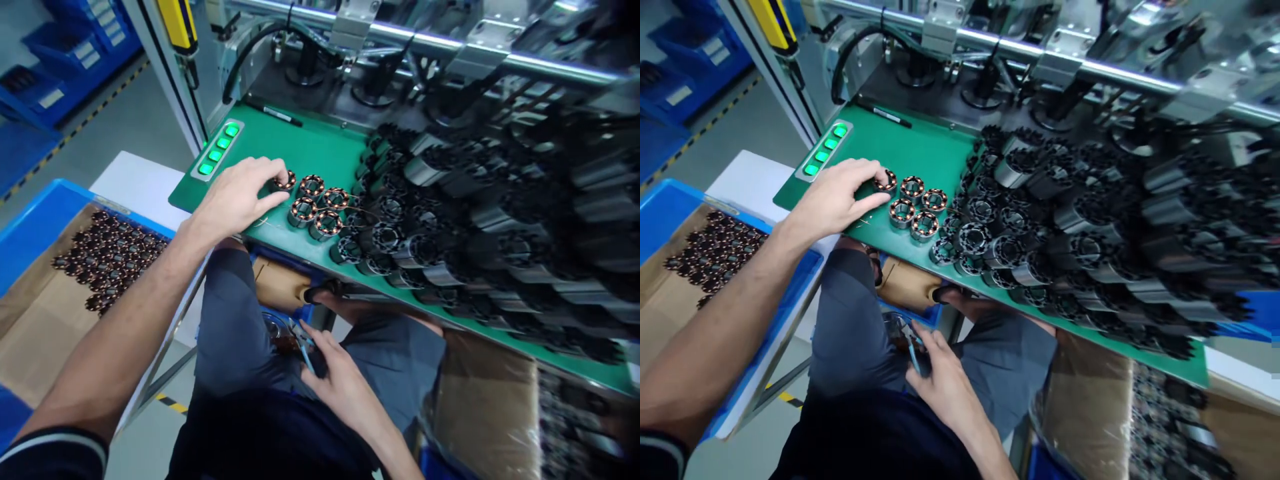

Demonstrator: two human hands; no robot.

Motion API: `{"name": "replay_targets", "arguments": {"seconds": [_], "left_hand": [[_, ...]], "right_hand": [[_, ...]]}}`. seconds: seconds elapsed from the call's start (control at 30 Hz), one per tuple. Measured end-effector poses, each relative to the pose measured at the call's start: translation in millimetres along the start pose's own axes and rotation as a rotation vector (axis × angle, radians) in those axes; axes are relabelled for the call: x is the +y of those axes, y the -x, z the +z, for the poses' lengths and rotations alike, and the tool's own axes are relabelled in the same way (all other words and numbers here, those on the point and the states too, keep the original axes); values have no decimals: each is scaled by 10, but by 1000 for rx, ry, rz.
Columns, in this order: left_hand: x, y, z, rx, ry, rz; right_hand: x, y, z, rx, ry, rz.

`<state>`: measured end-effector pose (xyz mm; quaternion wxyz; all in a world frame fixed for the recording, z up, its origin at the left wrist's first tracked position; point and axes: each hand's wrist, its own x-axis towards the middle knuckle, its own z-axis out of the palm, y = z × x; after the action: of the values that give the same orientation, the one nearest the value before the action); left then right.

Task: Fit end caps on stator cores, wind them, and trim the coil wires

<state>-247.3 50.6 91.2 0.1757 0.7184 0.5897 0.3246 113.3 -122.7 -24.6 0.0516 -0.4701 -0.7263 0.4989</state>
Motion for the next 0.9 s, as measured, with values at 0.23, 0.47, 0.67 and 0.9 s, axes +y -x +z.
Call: {"name": "replay_targets", "arguments": {"seconds": [0.23, 0.47, 0.67, 0.9], "left_hand": [[491, 667, -104, 261, -21, 32], [1123, 1520, 393, 186, 87, 80], [1107, 1647, 533, 183, 121, 53], [1153, 1679, 501, 147, 146, 54]], "right_hand": [[-52, 216, -38, 226, -91, -98], [-593, 218, -245, 297, -325, -299], [-687, 191, -272, 263, -369, -328], [-714, 208, -290, 309, -315, -357]]}}
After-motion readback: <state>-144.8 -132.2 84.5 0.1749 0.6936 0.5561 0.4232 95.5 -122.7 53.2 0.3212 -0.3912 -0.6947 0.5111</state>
